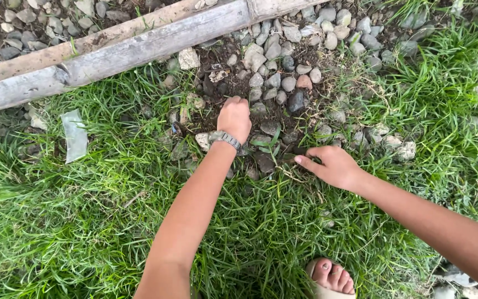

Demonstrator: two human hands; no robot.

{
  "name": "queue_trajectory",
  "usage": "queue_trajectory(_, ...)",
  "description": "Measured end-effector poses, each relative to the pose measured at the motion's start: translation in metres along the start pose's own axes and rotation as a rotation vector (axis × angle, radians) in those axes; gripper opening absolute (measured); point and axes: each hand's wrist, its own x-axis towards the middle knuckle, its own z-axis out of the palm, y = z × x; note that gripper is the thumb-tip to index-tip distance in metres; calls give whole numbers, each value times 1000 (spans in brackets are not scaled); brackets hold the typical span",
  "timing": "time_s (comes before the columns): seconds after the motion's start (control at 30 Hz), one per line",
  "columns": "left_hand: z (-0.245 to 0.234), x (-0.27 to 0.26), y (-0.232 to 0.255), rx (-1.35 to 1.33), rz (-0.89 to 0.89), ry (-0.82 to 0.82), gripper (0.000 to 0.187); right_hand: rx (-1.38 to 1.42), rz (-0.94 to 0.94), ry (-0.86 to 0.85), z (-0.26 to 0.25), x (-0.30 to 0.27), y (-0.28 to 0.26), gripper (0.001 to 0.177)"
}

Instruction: Manually pulling weeds and unwanted grass from a rocky patch of ground.

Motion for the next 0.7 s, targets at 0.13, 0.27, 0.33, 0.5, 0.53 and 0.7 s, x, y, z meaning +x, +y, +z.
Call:
queue_trajectory(0.13, -17, 8, -4, -67, -21, -172, 6, 10, -37, 50, 0, -1, 3, 54)
queue_trajectory(0.27, -41, 6, -12, -398, -212, -256, 18, 22, -16, 31, -4, -5, 5, 55)
queue_trajectory(0.33, -50, 8, -13, -511, -266, -323, 18, 26, 1, 21, -5, -5, 5, 54)
queue_trajectory(0.5, -59, 22, -3, -744, -339, -518, 15, 31, -48, 60, -11, 10, 18, 55)
queue_trajectory(0.53, -55, 25, -1, -774, -344, -647, 15, 76, -14, 68, -17, 14, 17, 54)
queue_trajectory(0.7, -9, 84, 11, -589, -130, -923, 30, 295, 150, 144, -58, 41, 13, 51)
